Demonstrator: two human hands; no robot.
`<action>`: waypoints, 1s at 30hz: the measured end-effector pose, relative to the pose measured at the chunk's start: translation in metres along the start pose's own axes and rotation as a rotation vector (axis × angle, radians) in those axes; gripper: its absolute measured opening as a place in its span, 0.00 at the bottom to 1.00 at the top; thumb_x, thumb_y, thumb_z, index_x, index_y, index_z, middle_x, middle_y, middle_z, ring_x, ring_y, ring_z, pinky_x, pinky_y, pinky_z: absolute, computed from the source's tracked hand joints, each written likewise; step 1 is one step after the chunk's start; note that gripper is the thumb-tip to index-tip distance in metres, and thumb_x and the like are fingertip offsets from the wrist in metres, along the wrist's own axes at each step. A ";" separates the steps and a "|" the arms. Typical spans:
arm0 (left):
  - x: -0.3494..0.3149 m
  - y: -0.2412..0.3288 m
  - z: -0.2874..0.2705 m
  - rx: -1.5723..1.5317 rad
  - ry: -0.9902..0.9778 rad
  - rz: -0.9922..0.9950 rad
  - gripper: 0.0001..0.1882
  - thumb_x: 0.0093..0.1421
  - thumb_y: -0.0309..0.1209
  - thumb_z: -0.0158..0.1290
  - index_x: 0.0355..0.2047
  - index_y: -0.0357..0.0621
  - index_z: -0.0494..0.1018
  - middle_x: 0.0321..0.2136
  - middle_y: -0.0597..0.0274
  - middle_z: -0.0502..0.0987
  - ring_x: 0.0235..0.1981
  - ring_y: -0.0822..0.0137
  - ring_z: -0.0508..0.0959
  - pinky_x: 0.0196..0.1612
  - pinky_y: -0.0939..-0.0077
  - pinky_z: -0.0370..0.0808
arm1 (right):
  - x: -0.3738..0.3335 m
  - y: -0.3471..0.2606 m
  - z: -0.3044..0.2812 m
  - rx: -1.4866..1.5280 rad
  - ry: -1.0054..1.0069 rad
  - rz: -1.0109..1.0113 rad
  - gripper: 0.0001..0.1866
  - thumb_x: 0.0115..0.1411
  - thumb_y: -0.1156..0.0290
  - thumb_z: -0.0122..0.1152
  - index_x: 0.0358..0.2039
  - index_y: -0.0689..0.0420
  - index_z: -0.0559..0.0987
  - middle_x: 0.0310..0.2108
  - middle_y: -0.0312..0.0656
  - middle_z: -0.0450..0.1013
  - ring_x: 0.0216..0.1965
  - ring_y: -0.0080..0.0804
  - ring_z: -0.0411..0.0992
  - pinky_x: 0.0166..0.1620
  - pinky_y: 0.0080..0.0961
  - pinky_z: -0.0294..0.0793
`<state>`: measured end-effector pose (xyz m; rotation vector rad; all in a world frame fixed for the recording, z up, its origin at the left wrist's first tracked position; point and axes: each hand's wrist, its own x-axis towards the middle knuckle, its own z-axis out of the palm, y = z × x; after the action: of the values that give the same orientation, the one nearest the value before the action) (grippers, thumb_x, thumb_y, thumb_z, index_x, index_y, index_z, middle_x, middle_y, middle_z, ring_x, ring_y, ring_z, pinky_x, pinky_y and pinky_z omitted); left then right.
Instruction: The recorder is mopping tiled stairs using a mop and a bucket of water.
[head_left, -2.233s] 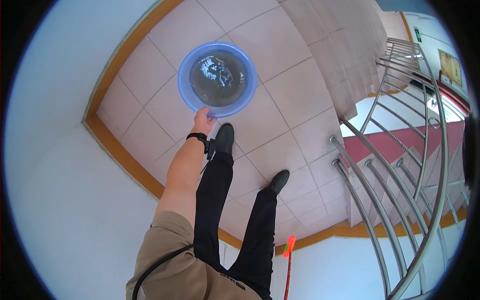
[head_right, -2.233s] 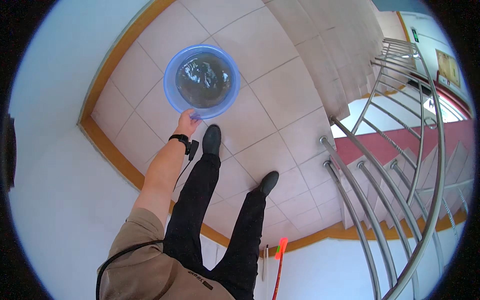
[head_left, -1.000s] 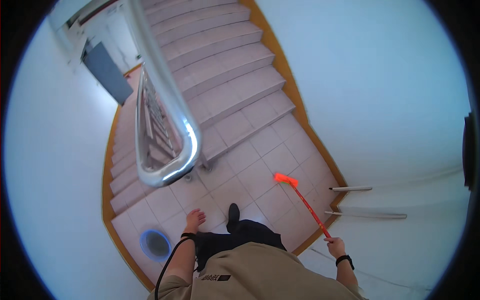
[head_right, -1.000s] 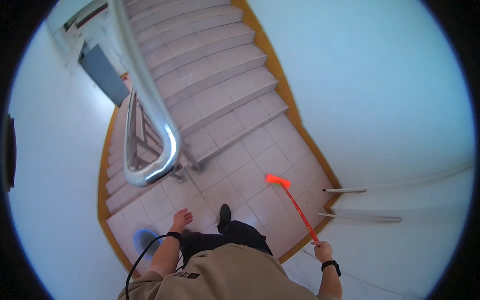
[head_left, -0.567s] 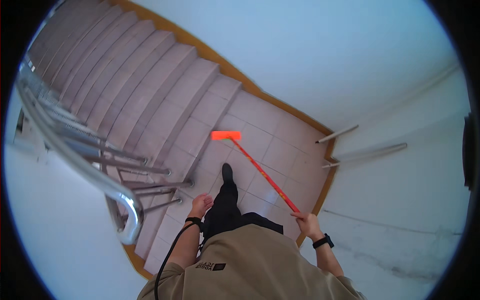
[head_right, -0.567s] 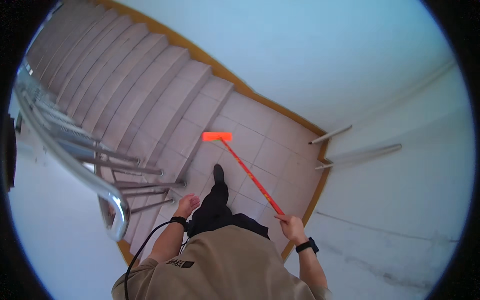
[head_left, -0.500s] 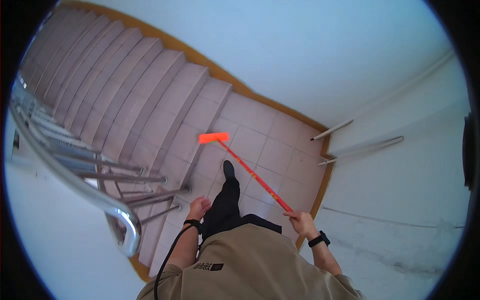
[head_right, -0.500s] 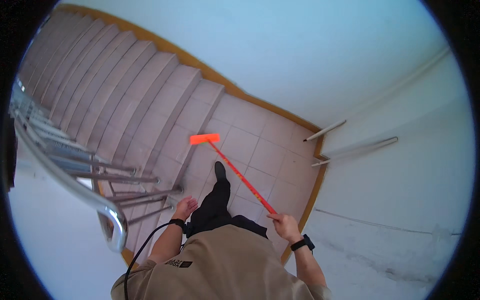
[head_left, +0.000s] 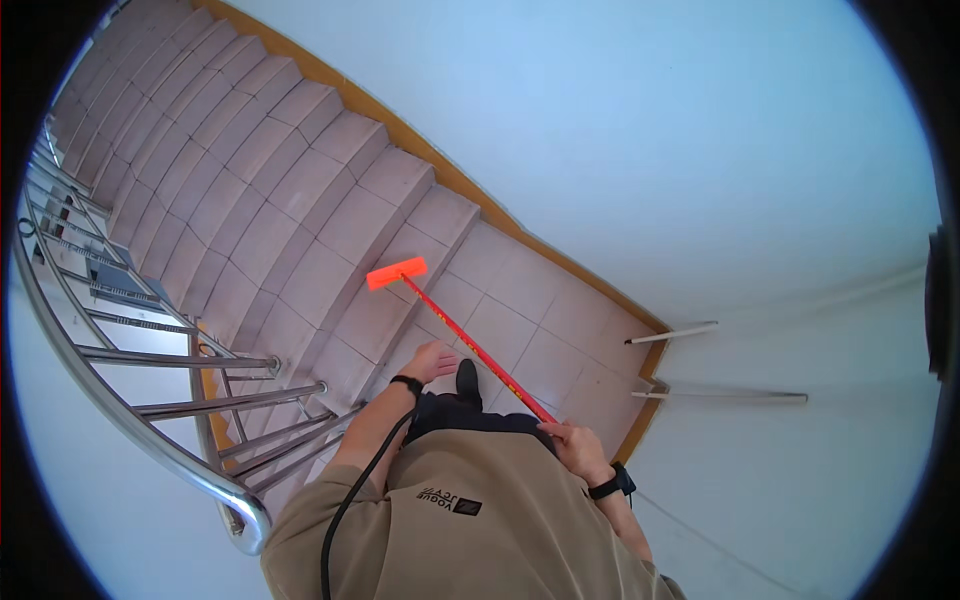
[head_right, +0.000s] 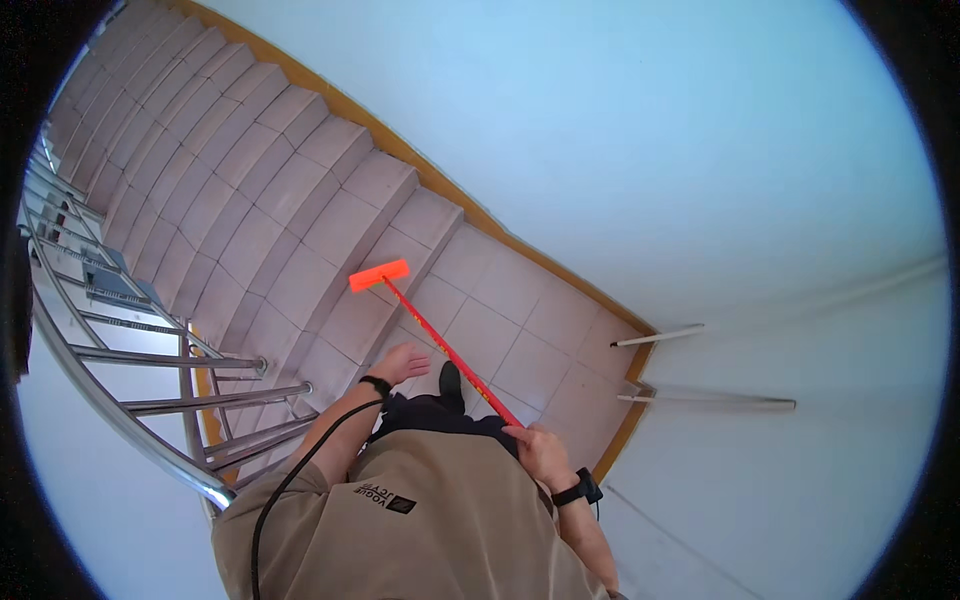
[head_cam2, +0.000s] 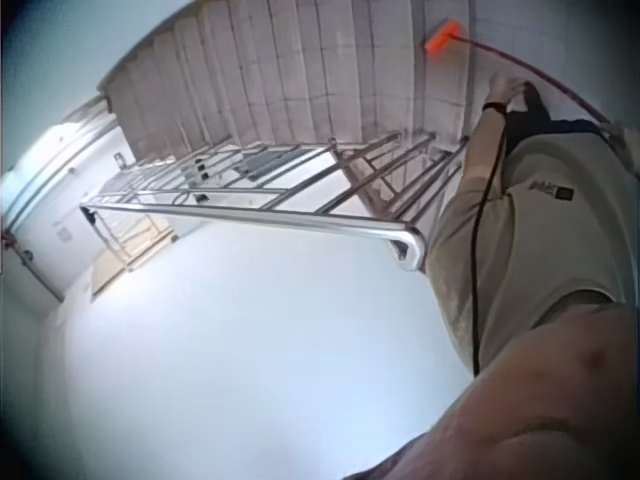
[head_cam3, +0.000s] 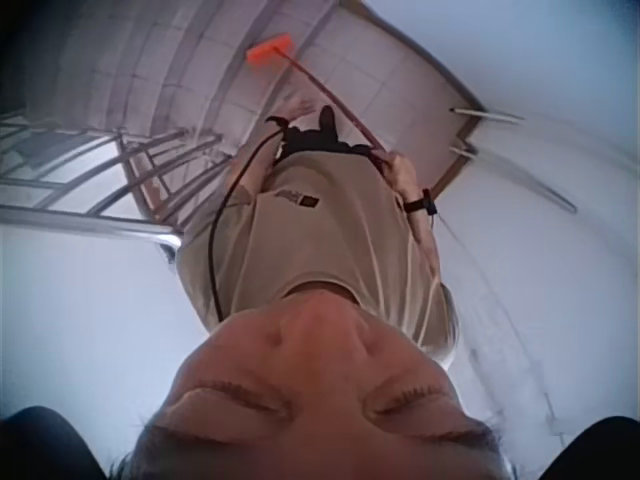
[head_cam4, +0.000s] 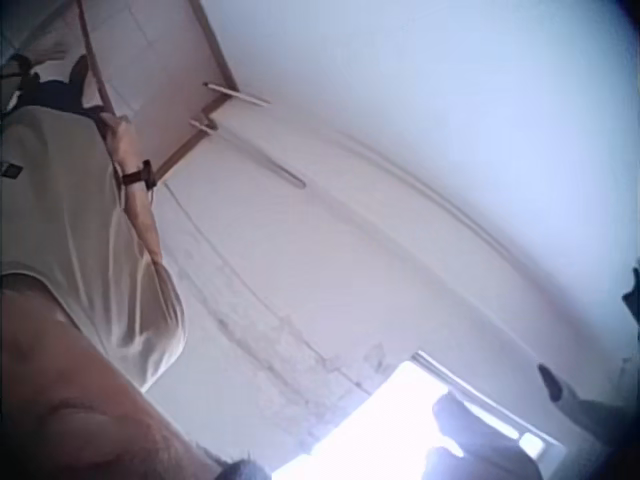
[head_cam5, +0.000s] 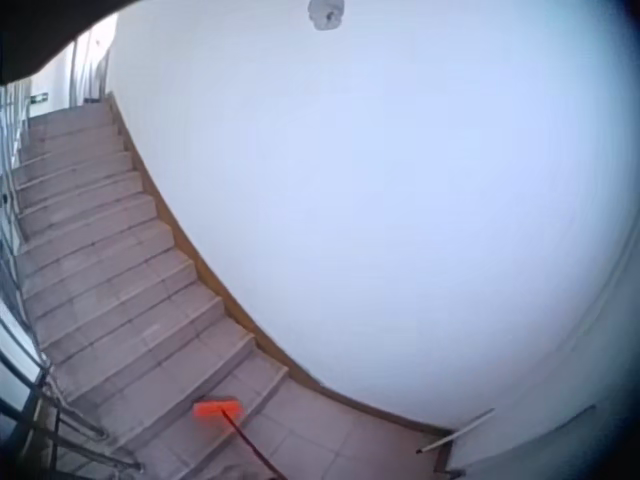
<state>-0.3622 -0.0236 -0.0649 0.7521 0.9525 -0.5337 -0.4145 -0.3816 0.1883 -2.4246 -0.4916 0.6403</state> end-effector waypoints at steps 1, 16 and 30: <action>-0.003 0.011 0.034 0.033 -0.009 -0.035 0.23 0.64 0.39 0.43 0.56 0.39 0.61 0.51 0.41 0.70 0.49 0.47 0.74 0.48 0.51 0.76 | 0.008 0.003 -0.007 0.004 -0.009 0.000 0.15 0.56 0.74 0.52 0.41 0.45 0.82 0.29 0.49 0.75 0.32 0.49 0.75 0.36 0.42 0.74; 0.139 0.028 0.306 -0.389 0.162 0.079 0.03 0.61 0.24 0.44 0.32 0.38 0.64 0.21 0.55 0.69 0.21 0.58 0.72 0.25 0.60 0.74 | 0.174 0.154 -0.140 -0.136 -0.090 -0.158 0.27 0.56 0.72 0.55 0.58 0.44 0.68 0.31 0.48 0.70 0.29 0.52 0.74 0.32 0.46 0.74; 0.191 0.069 0.434 -0.449 0.375 0.151 0.08 0.60 0.26 0.40 0.28 0.34 0.67 0.20 0.51 0.70 0.20 0.54 0.74 0.21 0.57 0.72 | 0.259 0.219 -0.259 0.162 -0.228 -0.220 0.29 0.53 0.75 0.55 0.58 0.59 0.68 0.40 0.60 0.74 0.43 0.55 0.73 0.46 0.38 0.72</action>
<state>0.0061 -0.3293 -0.0501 0.5154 1.2955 -0.0342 -0.0195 -0.5394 0.1545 -2.1197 -0.7566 0.8296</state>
